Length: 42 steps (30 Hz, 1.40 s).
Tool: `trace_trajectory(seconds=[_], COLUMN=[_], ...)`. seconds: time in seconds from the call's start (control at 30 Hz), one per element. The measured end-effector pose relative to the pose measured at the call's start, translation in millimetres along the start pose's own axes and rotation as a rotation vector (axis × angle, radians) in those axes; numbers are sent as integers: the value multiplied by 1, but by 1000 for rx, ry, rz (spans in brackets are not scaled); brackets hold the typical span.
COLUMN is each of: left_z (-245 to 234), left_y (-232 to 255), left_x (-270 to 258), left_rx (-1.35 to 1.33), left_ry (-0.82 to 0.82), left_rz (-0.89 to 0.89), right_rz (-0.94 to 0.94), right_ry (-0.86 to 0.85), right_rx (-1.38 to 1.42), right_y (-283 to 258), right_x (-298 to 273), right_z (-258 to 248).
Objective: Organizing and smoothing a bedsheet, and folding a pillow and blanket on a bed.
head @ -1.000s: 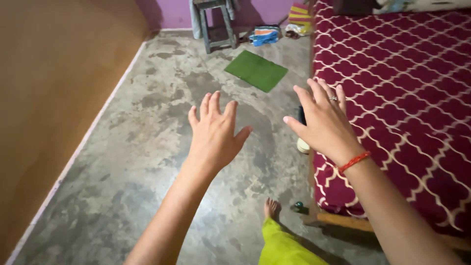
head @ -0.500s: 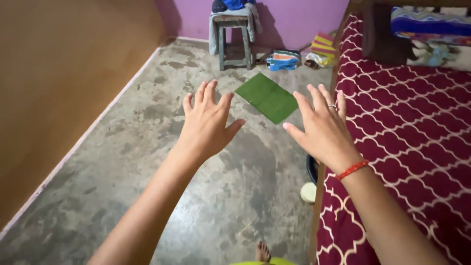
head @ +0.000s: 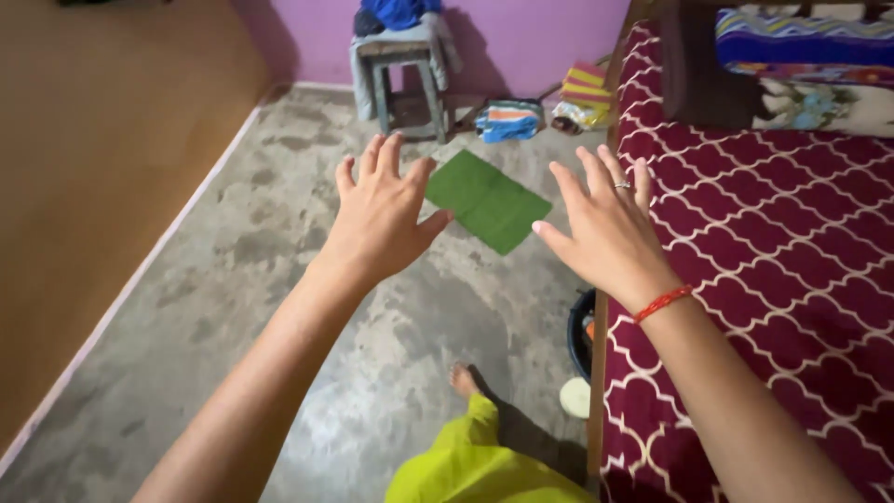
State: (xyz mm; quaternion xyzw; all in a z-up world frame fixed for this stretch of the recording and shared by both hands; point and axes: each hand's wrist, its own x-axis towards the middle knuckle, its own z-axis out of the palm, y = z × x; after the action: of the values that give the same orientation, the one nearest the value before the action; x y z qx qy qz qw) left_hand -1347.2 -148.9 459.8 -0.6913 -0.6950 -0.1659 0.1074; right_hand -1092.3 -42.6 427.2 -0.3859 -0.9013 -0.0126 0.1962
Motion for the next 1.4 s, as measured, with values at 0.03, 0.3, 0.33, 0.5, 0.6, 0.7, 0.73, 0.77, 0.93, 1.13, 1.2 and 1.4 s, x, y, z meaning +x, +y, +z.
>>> trace_trajectory(seconds=[0.03, 0.3, 0.33, 0.5, 0.6, 0.7, 0.73, 0.77, 0.93, 1.13, 1.2, 1.4], left_z=[8, 78, 82, 110, 135, 166, 176, 186, 233, 263, 277, 336], left_y=[-4, -46, -46, -47, -38, -28, -27, -24, 2, 40, 47, 67], left_x=[18, 191, 215, 331, 388, 449, 468, 489, 607, 736, 768, 850], left_rx=[-7, -34, -39, -91, -138, -177, -185, -185, -227, -284, -311, -332], left_ry=[4, 113, 127, 100, 75, 26, 28, 11, -21, -31, -74, -129], left_rz=[18, 165, 183, 245, 299, 334, 351, 370, 474, 563, 571, 631], right_rz=[15, 52, 64, 111, 187, 262, 278, 270, 336, 478, 511, 539], right_ry=[7, 15, 29, 44, 6, -58, -55, -44, -101, -199, -231, -207], right_rx=[-10, -118, -133, -160, -158, -186, -195, -189, -254, -287, -253, -273], right_y=[10, 101, 117, 186, 222, 263, 277, 293, 381, 493, 522, 590], right_x=[13, 147, 163, 237, 270, 300, 309, 318, 370, 431, 445, 483], right_z=[2, 6, 6, 7, 7, 16, 20, 24, 37, 27, 29, 47])
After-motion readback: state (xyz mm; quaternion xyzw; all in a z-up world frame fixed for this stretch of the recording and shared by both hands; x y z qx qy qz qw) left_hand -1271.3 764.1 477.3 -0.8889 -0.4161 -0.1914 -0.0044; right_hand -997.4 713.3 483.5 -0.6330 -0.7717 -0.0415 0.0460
